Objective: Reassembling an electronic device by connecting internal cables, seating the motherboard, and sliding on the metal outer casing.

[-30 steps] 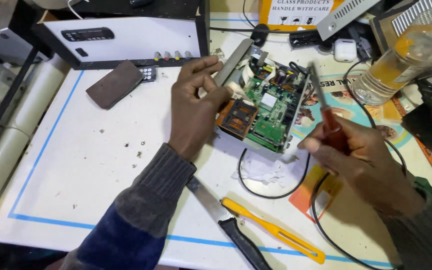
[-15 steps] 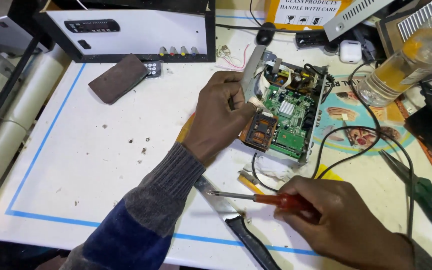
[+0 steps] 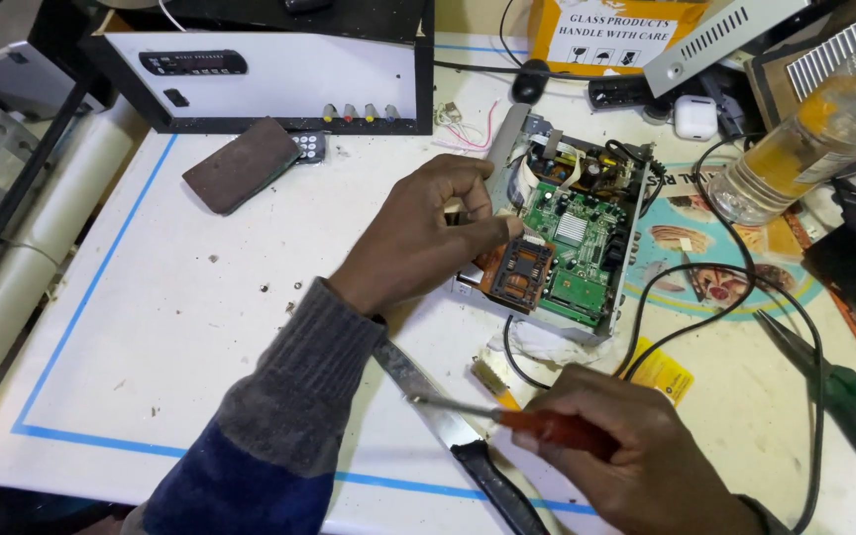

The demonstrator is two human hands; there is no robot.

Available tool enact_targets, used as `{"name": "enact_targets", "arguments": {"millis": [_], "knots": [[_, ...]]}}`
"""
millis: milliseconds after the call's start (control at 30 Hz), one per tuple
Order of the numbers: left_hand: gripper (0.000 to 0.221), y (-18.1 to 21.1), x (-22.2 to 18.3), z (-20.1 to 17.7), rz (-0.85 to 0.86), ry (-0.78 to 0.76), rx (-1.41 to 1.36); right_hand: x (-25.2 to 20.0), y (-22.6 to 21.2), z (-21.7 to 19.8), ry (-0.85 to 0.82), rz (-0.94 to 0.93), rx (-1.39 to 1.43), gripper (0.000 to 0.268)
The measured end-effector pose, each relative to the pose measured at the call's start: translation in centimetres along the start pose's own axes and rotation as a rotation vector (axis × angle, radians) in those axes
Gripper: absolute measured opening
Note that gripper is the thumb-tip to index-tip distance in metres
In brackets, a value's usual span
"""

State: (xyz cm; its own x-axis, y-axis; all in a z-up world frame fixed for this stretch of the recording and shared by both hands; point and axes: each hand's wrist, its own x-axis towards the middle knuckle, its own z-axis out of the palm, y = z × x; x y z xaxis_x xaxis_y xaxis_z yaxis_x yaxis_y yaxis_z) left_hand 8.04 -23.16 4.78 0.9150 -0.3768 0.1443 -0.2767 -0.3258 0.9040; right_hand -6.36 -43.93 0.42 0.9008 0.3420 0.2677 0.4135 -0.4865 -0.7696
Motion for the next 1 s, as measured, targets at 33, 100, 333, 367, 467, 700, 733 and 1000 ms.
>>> {"name": "enact_targets", "arguments": {"millis": [33,100,333,367,467,700,733,1000], "knots": [[0.025,0.4,-0.2,-0.8,0.073,-0.129,0.107,0.0,-0.1,-0.3,0.060,0.132,0.088,0.022],[0.015,0.8,-0.7,-2.4,0.053,-0.309,0.147,-0.4,1.2,-1.2,0.120,0.230,0.175,0.019],[0.036,-0.1,-0.9,-1.3,0.283,-0.330,0.516,0.5,2.7,-3.3,0.321,0.363,1.120,0.013],[0.036,-0.2,-0.9,-1.3,0.292,-0.336,0.514,0.6,2.8,-3.5,0.332,0.361,1.116,0.013],[0.035,-0.6,-0.8,-0.8,0.341,-0.309,0.510,0.4,3.1,-3.8,0.223,0.288,1.265,0.017],[0.047,0.3,-1.0,1.5,0.493,-0.255,0.732,0.1,3.4,-4.0,0.237,0.342,1.409,0.012],[0.049,0.4,-1.0,1.7,0.487,-0.254,0.767,0.1,3.4,-4.1,0.218,0.341,1.431,0.010],[0.038,0.1,-1.1,1.5,0.402,-0.369,0.567,0.1,3.0,-4.2,0.284,0.337,1.323,0.017]]}}
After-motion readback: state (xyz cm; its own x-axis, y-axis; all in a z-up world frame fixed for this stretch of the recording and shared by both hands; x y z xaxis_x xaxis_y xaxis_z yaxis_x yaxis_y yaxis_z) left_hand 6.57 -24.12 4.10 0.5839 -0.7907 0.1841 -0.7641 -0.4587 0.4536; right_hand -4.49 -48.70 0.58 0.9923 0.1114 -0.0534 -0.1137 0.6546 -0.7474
